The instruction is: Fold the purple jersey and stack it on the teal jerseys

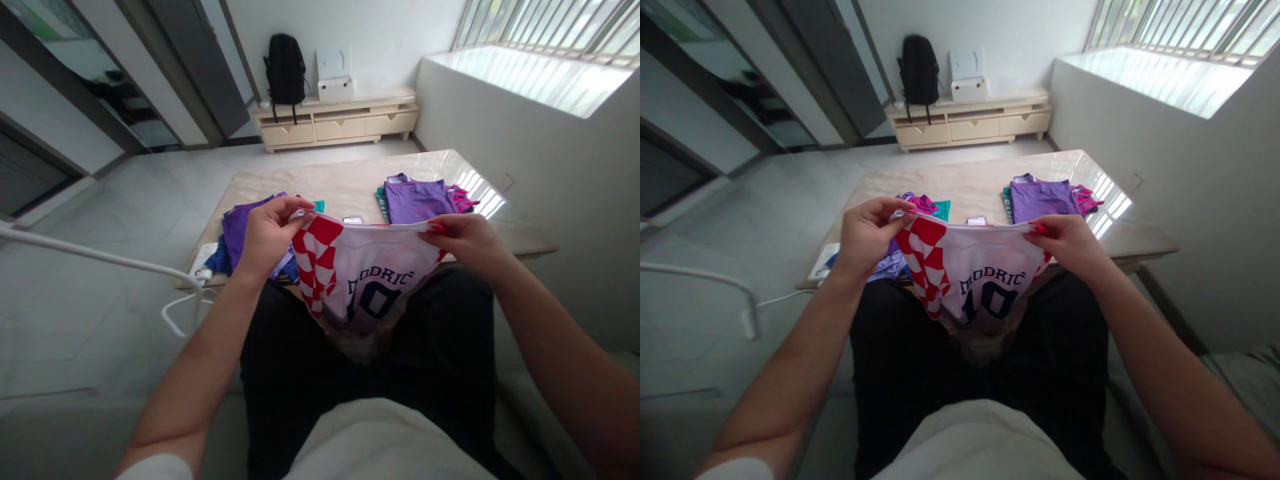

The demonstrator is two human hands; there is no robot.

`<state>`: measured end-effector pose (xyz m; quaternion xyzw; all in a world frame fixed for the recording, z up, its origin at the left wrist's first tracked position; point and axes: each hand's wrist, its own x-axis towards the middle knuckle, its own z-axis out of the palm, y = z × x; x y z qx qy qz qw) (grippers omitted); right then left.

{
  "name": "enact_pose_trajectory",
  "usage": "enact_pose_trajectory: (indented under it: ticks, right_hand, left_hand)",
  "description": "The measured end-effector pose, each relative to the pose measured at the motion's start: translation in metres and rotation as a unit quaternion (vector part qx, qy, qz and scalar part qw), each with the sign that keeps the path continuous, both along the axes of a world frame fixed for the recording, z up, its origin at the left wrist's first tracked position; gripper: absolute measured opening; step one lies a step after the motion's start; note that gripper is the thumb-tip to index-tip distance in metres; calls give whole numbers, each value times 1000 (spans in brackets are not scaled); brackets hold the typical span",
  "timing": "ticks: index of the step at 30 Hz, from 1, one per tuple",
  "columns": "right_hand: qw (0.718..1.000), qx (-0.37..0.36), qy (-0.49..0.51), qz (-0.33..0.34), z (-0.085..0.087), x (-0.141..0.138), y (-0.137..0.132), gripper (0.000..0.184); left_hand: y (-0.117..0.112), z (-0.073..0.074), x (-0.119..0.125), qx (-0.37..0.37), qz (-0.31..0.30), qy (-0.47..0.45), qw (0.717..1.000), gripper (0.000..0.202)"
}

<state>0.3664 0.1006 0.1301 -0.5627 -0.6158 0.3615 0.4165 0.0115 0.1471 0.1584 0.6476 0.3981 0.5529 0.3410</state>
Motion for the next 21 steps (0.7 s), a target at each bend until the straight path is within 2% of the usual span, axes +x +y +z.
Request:
enact_pose_trajectory:
  ticks: [4,9,11,13,17,21]
  right_hand:
    - [997,-55,58,13,14,-1,2,40]
    - [993,-61,94,17,18,-2,0,44]
    - [994,-53,87,27,17,-4,-3,44]
    - [997,-46,53,36,16,-5,-5,41]
    - [999,-14,-14,41,16,-6,-6,37]
    - [999,-2,41,20,20,-6,-6,36]
  left_hand:
    - [5,4,-2,-18,-10,35,999,30]
    - [-2,12,-8,-79,-112,55,989,54]
    - [-4,11,-11,-97,-139,78,982,57]
    - [-3,7,-13,-89,-118,120,982,45]
    - [4,-2,-15,-27,-25,198,979,12]
    - [11,-5,-12,-57,-53,160,984,26]
